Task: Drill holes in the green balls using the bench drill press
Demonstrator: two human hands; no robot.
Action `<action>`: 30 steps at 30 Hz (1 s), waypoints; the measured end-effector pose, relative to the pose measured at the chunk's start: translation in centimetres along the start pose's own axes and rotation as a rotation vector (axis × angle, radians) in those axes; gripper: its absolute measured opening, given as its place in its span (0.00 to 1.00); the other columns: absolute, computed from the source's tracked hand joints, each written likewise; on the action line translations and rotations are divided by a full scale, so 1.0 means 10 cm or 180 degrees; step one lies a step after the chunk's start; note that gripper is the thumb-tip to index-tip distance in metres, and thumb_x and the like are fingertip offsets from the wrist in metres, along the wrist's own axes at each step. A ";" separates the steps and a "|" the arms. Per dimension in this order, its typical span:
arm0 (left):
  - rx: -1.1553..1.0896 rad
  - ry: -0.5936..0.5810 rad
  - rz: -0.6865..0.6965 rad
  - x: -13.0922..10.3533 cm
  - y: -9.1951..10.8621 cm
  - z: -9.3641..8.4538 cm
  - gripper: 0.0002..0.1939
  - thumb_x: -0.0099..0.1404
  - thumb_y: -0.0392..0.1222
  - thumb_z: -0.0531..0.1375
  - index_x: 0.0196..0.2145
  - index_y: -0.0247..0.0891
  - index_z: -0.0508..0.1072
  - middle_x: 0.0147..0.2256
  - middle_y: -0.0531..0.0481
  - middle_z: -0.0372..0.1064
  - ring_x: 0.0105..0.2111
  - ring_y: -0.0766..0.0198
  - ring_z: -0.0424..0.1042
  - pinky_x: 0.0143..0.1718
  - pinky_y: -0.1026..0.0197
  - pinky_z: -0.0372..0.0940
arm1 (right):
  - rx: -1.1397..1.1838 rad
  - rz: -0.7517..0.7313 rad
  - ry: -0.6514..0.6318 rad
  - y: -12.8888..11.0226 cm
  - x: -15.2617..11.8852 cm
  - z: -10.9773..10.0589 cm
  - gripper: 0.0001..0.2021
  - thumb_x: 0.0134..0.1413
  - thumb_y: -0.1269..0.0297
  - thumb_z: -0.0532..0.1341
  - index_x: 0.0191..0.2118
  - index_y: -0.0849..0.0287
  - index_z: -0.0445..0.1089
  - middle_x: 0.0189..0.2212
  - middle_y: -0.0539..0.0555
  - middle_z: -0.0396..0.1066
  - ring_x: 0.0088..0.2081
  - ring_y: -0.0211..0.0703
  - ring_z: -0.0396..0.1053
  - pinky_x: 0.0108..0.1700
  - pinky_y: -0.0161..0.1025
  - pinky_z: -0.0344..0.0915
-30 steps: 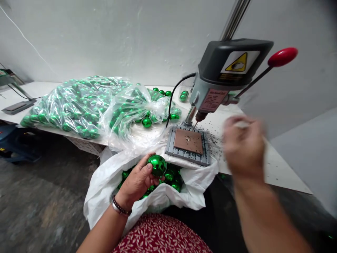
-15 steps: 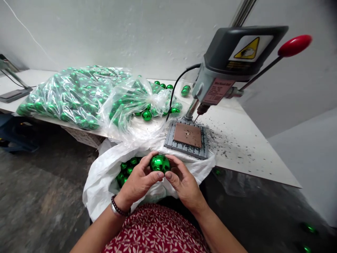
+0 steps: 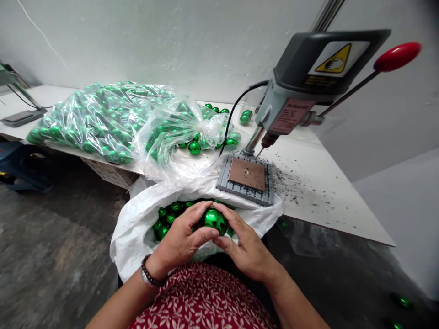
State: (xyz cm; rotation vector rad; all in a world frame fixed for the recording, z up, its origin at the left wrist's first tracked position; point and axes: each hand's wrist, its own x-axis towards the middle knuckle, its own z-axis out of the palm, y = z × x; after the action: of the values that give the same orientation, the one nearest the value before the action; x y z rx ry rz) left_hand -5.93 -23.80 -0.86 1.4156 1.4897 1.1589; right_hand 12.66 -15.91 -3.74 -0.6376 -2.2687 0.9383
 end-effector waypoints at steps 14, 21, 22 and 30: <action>-0.0648 0.0028 -0.0513 -0.04 -0.04 0.06 0.34 0.65 0.58 0.61 0.64 0.40 0.67 0.57 0.42 0.71 0.53 0.52 0.71 0.60 0.49 0.62 | 0.1449 0.0985 0.0378 -0.08 0.00 0.25 0.33 0.56 0.46 0.62 0.65 0.50 0.61 0.51 0.56 0.70 0.50 0.35 0.72 0.53 0.32 0.72; -0.2303 0.0491 -0.1044 -0.02 -0.21 0.13 0.37 0.63 0.58 0.64 0.64 0.40 0.65 0.44 0.46 0.74 0.33 0.67 0.71 0.38 0.61 0.68 | 0.1567 0.1681 -0.0001 -0.06 0.08 0.19 0.41 0.53 0.37 0.60 0.66 0.59 0.61 0.39 0.54 0.74 0.37 0.33 0.69 0.46 0.33 0.70; -0.2476 0.0510 -0.1075 -0.02 -0.22 0.14 0.36 0.62 0.58 0.65 0.62 0.39 0.67 0.43 0.46 0.75 0.34 0.66 0.72 0.37 0.62 0.68 | 0.1577 0.1675 -0.0037 -0.05 0.08 0.19 0.40 0.55 0.38 0.58 0.65 0.59 0.62 0.34 0.52 0.73 0.33 0.31 0.67 0.42 0.32 0.69; -0.3216 0.0512 -0.1236 -0.02 -0.23 0.10 0.28 0.58 0.51 0.70 0.53 0.36 0.73 0.37 0.47 0.76 0.30 0.67 0.74 0.30 0.67 0.65 | 0.2548 0.1850 0.0528 0.02 0.13 0.36 0.37 0.46 0.40 0.65 0.57 0.61 0.68 0.45 0.58 0.73 0.30 0.29 0.64 0.34 0.32 0.66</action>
State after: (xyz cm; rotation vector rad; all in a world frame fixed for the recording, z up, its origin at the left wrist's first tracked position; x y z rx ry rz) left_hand -5.63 -23.85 -3.36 0.3390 0.9428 1.4654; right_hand 9.32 -16.59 -5.54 -0.9502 -1.3717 1.8402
